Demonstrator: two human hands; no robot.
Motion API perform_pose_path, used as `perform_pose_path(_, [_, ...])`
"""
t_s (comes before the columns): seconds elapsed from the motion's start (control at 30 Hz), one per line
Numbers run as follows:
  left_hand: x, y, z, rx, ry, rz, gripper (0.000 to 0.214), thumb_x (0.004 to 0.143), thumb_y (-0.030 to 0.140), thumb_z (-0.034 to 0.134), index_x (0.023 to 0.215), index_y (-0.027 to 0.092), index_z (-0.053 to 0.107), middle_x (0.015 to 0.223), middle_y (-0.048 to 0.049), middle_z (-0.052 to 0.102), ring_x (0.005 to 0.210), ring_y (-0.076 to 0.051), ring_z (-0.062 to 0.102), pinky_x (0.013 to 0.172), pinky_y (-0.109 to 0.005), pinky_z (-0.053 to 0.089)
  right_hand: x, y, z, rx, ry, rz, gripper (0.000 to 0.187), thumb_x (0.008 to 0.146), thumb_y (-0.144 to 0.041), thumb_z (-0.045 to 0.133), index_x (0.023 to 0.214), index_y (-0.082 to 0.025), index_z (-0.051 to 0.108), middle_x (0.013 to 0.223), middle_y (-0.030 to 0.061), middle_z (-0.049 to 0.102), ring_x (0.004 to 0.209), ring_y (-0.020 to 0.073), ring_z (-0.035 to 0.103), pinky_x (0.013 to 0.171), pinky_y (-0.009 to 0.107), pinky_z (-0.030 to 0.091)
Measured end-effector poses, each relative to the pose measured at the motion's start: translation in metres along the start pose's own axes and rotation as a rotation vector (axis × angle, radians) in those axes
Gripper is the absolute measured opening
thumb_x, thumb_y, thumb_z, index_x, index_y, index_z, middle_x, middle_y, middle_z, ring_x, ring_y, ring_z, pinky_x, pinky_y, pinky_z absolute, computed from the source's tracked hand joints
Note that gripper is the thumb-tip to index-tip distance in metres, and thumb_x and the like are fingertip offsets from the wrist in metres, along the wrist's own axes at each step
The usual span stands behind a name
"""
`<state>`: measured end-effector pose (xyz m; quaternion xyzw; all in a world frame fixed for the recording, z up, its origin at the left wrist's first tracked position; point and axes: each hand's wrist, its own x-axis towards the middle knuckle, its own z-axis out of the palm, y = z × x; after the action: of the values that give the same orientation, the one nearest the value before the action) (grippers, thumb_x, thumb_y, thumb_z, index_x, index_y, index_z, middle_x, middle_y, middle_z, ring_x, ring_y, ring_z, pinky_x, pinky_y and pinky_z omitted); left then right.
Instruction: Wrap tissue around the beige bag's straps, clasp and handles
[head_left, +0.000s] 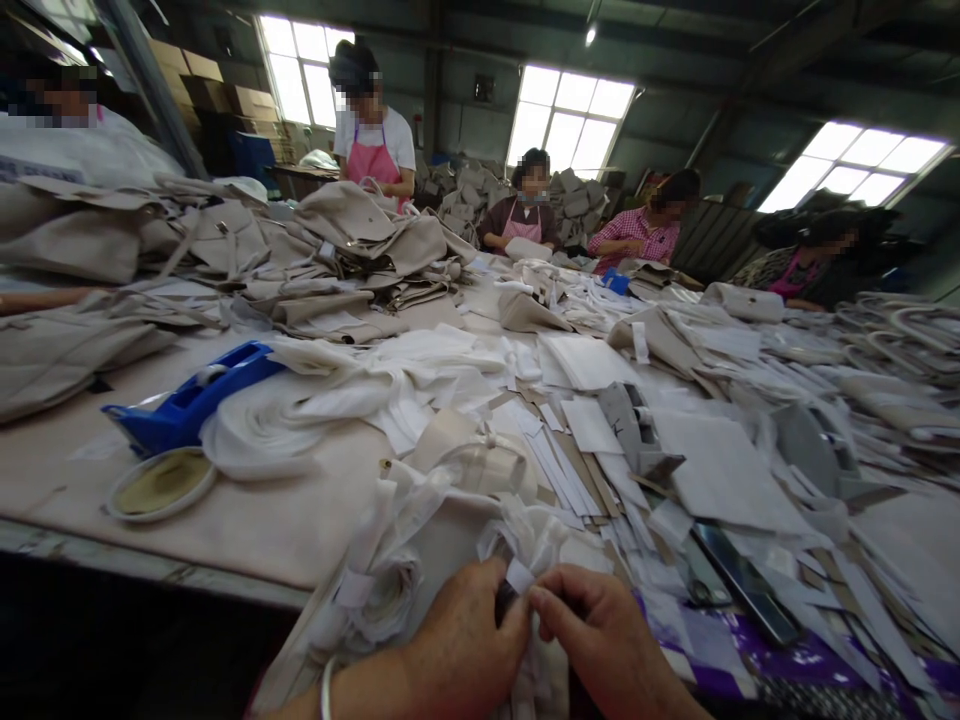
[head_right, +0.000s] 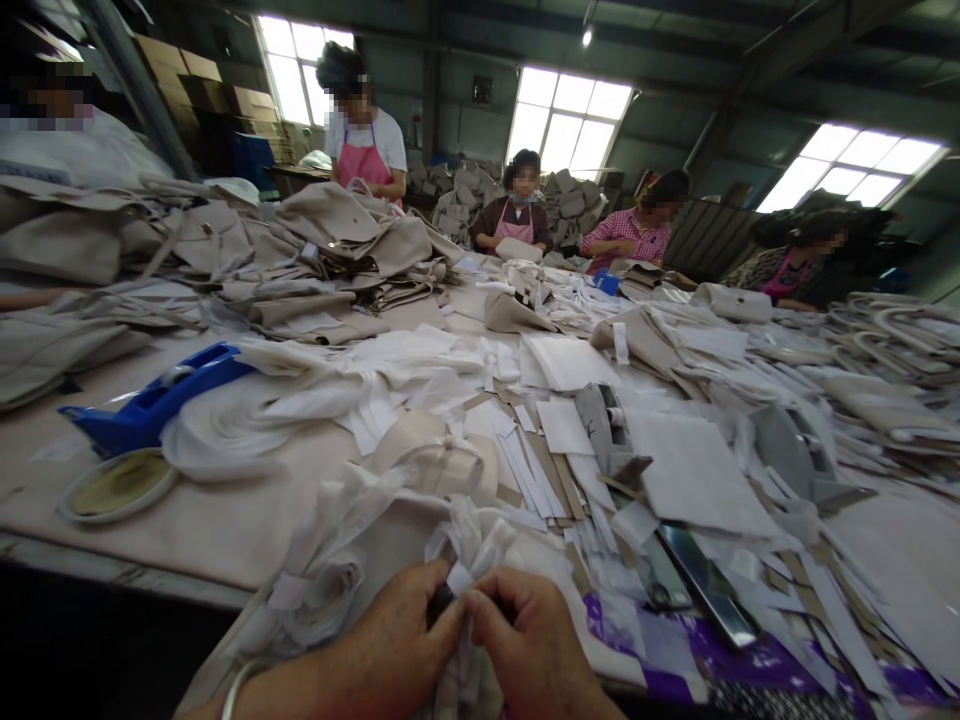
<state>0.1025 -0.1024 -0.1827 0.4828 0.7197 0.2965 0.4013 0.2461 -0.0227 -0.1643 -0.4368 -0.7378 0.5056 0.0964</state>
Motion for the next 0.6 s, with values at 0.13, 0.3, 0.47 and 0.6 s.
perform_pose_path(0.13, [0.000,0.002,-0.002,0.011,-0.008,-0.013,0.023,0.089,0.036,0.048,0.084,0.020,0.063,0.086,-0.0075,0.071,0.080,-0.022,0.064,0.069,-0.031,0.042,0.001,0.008,0.001,-0.057,0.044,0.051,0.034,0.084,-0.042,0.057,0.061,-0.017,0.065,0.058,0.0011,0.064,0.060,0.0165,0.057,0.059,0.026,0.040])
perform_pose_path(0.3, [0.001,0.000,0.001,0.060,0.013,-0.010,0.022,0.088,0.032,0.047,0.085,0.019,0.064,0.089,-0.0089,0.072,0.083,-0.023,0.065,0.073,-0.033,0.044,0.005,0.012,0.005,-0.082,0.101,0.094,0.035,0.082,-0.043,0.061,0.057,-0.018,0.063,0.055,0.0005,0.062,0.057,0.0156,0.056,0.057,0.026,0.041])
perform_pose_path(0.47, [-0.001,-0.002,0.004,0.145,0.020,0.010,0.025,0.089,0.032,0.045,0.092,0.018,0.066,0.096,-0.0132,0.071,0.091,-0.026,0.065,0.079,-0.036,0.047,0.010,0.015,0.012,-0.004,0.130,0.175,0.039,0.078,-0.050,0.065,0.053,-0.020,0.057,0.049,-0.0013,0.058,0.049,0.0134,0.050,0.050,0.025,0.038])
perform_pose_path(0.6, [0.000,-0.001,0.005,0.232,0.023,0.020,0.024,0.087,0.027,0.045,0.094,0.017,0.065,0.101,-0.0160,0.070,0.094,-0.029,0.065,0.082,-0.039,0.048,0.014,0.015,0.016,0.035,0.170,0.181,0.041,0.074,-0.052,0.068,0.053,-0.020,0.053,0.049,-0.0024,0.054,0.051,0.0131,0.049,0.050,0.025,0.038])
